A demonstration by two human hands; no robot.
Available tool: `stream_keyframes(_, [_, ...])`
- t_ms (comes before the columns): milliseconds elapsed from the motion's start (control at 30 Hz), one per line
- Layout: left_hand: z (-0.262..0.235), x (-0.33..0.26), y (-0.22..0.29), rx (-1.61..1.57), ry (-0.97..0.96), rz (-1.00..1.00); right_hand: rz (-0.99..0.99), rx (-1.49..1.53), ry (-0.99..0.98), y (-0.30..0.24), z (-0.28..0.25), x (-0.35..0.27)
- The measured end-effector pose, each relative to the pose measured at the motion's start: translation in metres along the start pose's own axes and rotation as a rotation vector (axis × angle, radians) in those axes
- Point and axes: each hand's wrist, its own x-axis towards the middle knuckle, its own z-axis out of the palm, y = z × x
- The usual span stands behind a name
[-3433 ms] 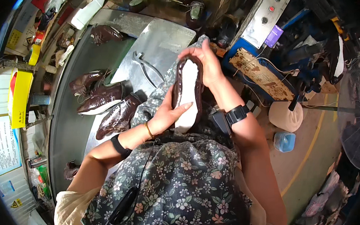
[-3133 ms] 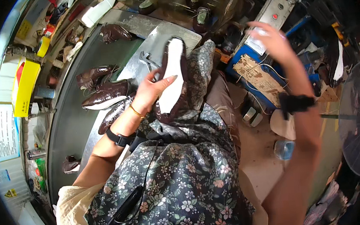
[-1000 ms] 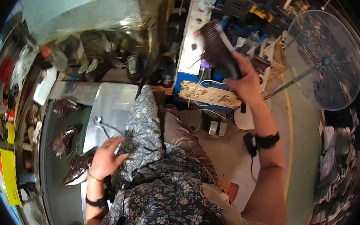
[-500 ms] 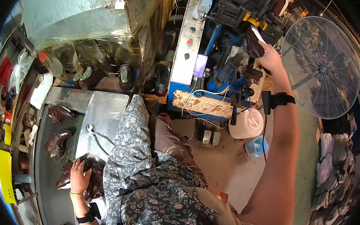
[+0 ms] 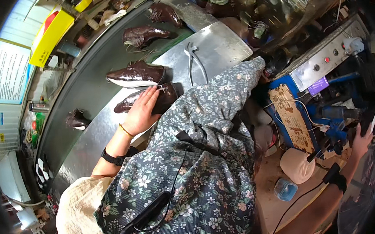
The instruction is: Manufacturing and finishing shoes by trimming edges and shaping with tools on a production line.
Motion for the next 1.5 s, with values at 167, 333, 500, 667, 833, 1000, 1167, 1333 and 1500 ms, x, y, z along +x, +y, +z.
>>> stream_keyframes(167, [-0.019, -0.031, -0.037, 0.058, 0.098, -0.181, -0.072, 0.106, 0.045, 0.028, 0.026, 0.027])
stream_keyframes(333, [0.005, -0.008, -0.096, 0.12, -0.009, -0.166, -0.109, -0.057, 0.107, 0.072, 0.016, 0.09])
stream_keyframes(500, [-0.042, 0.009, -0.042, -0.307, -0.286, -0.332, -0.623, 0.535, -0.066, -0.193, -0.067, -0.015])
stream_keyframes(667, [-0.006, 0.045, 0.056, -2.071, -0.542, -0.224, -0.549, 1.951, -0.885, -0.378, -0.159, -0.191])
stream_keyframes(833, [-0.004, 0.109, 0.115, -1.892, -0.492, -0.297, -0.366, 2.092, -0.527, -0.4, -0.198, -0.192])
stream_keyframes(1000, [0.028, 0.19, 0.116, -1.511, -0.169, 0.051, -0.668, 1.46, -0.538, -0.415, -0.183, -0.225])
stream_keyframes(1167, [0.038, 0.215, 0.131, -1.636, -0.509, -0.472, -0.626, 1.253, -0.827, -0.423, -0.173, -0.214])
stream_keyframes(1333, [0.052, 0.197, 0.124, -1.336, -0.176, -0.032, -0.426, 1.486, -0.743, -0.431, -0.127, -0.238])
stream_keyframes(1500, [0.047, 0.168, 0.09, -0.868, -0.113, 0.403, -0.226, 1.552, -0.699, -0.405, -0.145, -0.34])
